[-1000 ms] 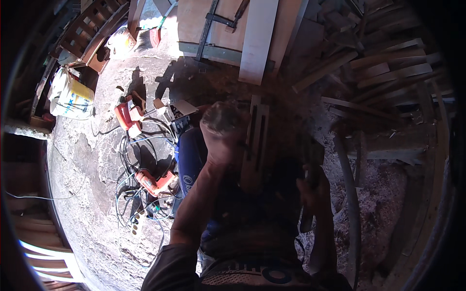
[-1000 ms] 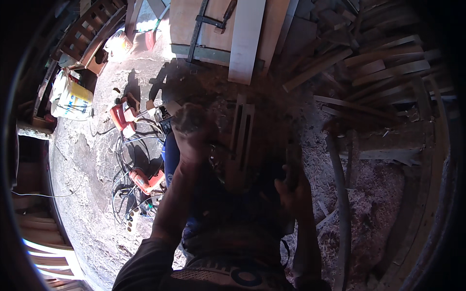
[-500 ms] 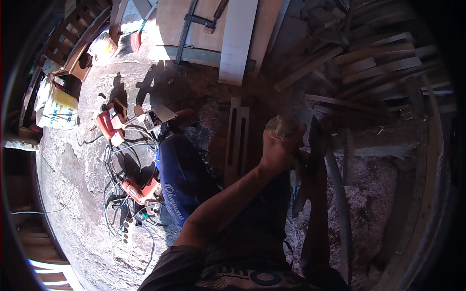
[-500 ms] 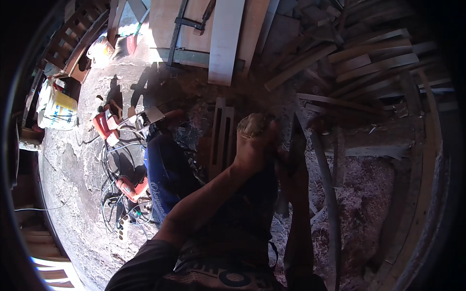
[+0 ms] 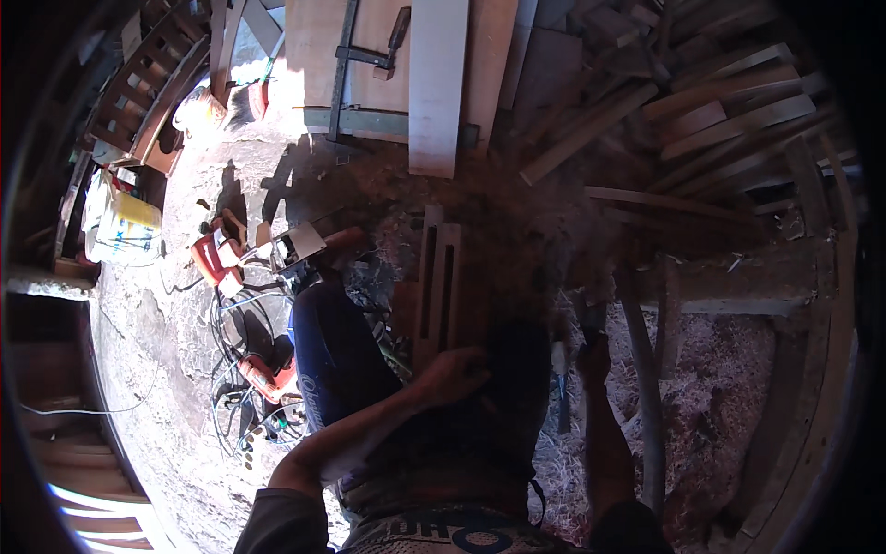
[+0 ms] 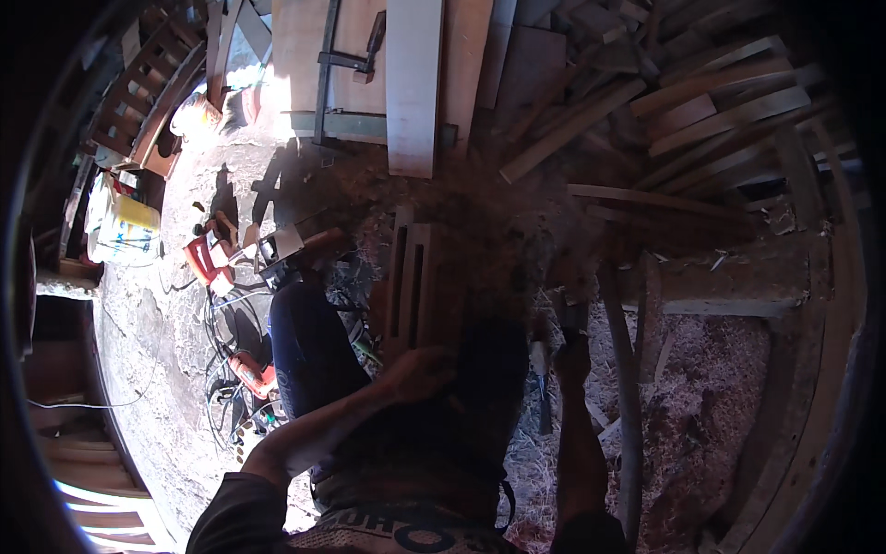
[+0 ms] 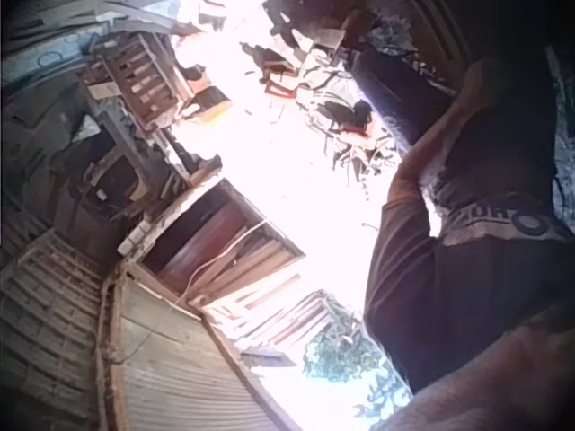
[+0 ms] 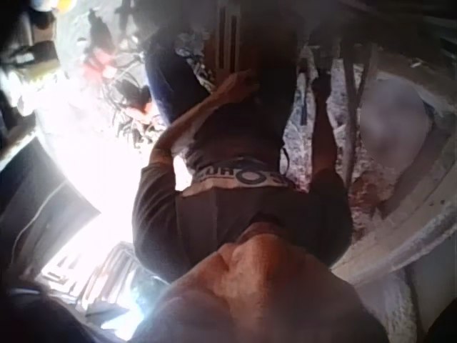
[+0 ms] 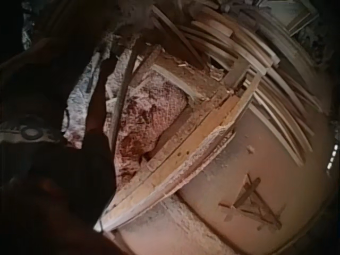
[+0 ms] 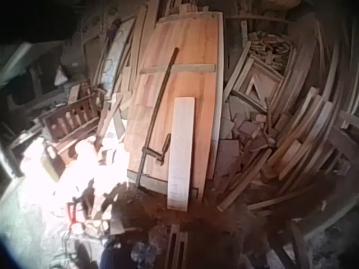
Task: The person carves a slot into a wooden beam using a chisel and an axe, moves the beam, and then drills into it with a power drill.
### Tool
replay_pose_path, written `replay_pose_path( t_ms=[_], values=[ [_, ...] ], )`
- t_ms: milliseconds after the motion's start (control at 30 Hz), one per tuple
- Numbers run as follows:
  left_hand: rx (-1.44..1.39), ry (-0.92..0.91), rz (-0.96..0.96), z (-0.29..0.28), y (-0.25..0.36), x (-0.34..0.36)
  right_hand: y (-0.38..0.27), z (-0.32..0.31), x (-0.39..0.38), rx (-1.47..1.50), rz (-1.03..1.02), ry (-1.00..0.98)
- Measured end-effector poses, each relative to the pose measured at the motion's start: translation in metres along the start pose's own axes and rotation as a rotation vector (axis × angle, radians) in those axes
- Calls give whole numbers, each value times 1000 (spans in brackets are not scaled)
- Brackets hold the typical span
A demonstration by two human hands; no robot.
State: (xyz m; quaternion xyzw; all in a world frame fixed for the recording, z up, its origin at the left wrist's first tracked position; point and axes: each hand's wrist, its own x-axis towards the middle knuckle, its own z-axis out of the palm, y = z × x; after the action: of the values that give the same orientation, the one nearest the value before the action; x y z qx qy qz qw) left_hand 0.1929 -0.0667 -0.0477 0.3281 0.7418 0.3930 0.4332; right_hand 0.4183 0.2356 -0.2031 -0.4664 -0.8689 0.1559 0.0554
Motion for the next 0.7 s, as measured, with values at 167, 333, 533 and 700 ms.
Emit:
replay_pose_path(
  t_ms=[167, 333, 533, 700],
  values=[
    [-109, -133, -46, 9, 1, -11, -5, 10, -48, -8, -103, 0],
    [-198, -93, -97, 1, 15, -12, 49, 70, -95, 30, -182, -184],
    [-109, -46, 115, 5, -4, -14, 97, 124, -113, 34, -277, 133],
    [-127, 37, 183, 1, -16, -10, 47, 76, -102, -132, -447, 90]
  ],
)
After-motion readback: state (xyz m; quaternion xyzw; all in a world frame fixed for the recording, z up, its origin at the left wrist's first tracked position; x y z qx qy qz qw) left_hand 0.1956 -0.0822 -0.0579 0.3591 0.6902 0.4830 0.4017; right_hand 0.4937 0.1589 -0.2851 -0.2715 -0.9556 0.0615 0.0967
